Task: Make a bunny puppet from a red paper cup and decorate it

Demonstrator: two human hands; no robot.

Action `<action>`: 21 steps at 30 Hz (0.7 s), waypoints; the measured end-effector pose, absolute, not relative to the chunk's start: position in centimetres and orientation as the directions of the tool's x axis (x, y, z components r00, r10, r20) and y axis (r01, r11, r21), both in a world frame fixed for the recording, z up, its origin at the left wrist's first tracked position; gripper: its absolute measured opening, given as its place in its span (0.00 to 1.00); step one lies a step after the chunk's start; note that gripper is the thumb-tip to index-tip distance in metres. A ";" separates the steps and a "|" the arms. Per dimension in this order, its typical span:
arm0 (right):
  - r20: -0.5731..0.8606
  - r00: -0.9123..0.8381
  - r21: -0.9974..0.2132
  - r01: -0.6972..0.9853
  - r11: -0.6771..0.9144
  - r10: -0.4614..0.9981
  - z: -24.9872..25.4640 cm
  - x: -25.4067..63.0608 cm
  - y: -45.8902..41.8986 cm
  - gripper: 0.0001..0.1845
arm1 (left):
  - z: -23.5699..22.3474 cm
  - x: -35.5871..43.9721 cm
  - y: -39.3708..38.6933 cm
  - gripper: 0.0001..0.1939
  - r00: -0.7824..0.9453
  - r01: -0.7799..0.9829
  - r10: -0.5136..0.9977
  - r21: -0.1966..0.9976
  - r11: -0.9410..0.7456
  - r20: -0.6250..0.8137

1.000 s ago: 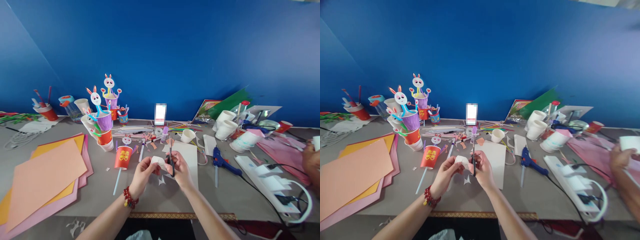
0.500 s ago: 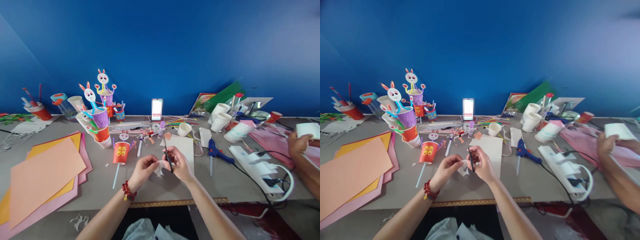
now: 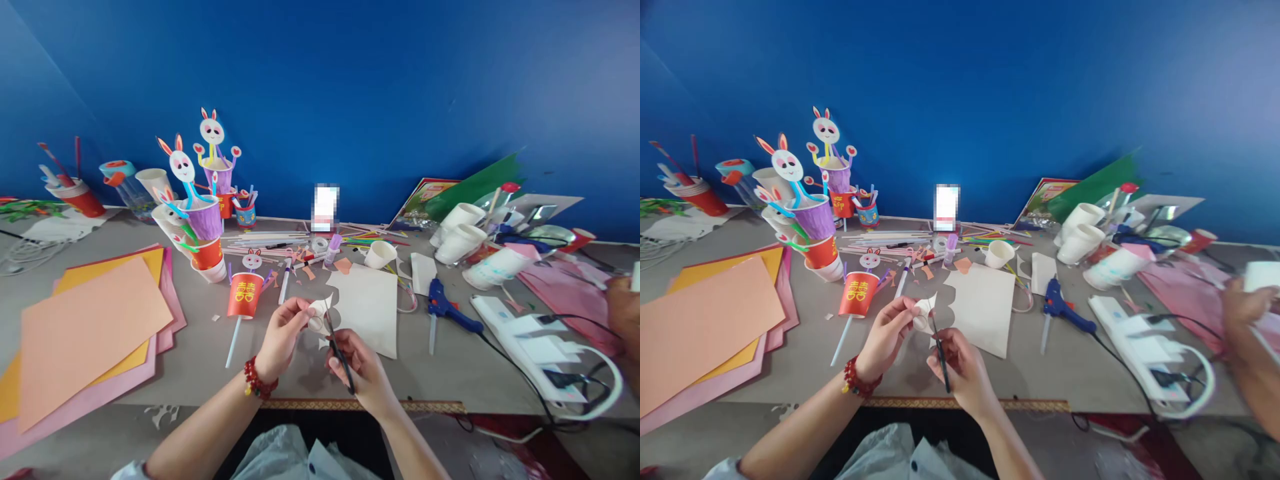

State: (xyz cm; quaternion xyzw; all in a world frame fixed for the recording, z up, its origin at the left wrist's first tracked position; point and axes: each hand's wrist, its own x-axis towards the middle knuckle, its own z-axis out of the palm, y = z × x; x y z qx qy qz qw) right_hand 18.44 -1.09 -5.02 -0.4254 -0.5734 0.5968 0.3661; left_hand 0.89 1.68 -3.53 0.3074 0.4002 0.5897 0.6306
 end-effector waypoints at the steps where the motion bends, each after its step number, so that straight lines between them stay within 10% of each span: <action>1: -0.089 -0.376 -0.996 0.047 -0.077 0.922 -5.0 18.2 -1.0 0.25 | -3.6 1.0 1.6 0.12 -0.002 -0.502 0.990 0.856 0.123 -0.143; 21: -0.150 -0.396 -0.982 -0.048 -0.183 0.906 -5.7 17.7 0.2 0.26 | -3.6 1.2 1.8 0.15 -0.043 -0.449 0.986 0.885 0.122 -0.158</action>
